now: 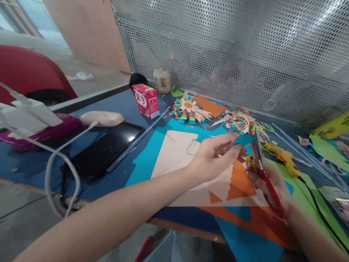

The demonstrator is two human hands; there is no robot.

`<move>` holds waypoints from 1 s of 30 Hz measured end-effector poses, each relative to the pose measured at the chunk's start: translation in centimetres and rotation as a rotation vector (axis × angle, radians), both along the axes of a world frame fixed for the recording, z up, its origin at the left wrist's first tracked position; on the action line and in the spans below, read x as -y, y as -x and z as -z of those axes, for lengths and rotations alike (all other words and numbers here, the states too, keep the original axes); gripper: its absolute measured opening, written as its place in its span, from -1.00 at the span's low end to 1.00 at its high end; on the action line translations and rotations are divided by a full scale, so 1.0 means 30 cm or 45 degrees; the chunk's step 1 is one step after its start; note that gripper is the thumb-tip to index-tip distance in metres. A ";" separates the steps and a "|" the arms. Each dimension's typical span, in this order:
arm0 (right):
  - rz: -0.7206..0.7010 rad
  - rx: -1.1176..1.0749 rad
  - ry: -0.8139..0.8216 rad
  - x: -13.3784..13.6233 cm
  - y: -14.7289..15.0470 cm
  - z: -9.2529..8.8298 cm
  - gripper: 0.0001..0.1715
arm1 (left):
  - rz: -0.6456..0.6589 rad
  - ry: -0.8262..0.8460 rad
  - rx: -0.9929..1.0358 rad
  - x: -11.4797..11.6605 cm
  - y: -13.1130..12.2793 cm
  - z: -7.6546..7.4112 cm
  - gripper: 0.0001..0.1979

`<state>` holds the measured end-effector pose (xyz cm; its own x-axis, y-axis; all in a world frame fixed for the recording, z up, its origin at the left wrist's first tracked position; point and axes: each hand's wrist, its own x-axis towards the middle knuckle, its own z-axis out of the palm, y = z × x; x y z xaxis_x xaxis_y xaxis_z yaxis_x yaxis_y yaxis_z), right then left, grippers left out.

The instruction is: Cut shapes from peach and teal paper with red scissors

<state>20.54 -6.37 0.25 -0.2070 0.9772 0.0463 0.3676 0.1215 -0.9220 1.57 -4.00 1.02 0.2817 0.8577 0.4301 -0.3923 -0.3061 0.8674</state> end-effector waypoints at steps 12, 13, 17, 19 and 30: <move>0.024 0.046 0.005 -0.001 0.014 -0.008 -0.54 | -0.083 0.003 0.007 -0.011 0.004 -0.004 -0.77; 0.036 0.040 0.005 0.000 0.015 -0.007 -0.53 | -0.088 0.012 -0.007 -0.012 0.004 -0.006 -0.76; 0.065 0.018 -0.002 -0.006 0.012 0.004 -0.53 | -0.111 0.037 -0.070 -0.019 0.008 -0.014 -0.75; 0.037 0.012 -0.011 -0.013 0.006 0.012 -0.52 | -0.139 0.045 -0.112 -0.022 0.012 -0.016 -0.75; 0.063 0.128 0.016 -0.024 -0.008 0.023 -0.54 | -0.386 0.002 -0.047 -0.033 0.023 -0.033 -0.89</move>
<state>20.78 -5.63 -0.45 -0.1615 0.9868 0.0151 0.4635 0.0893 -0.8816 0.86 -3.02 2.01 0.0282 0.9056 0.4231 -0.2517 -0.4032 0.8798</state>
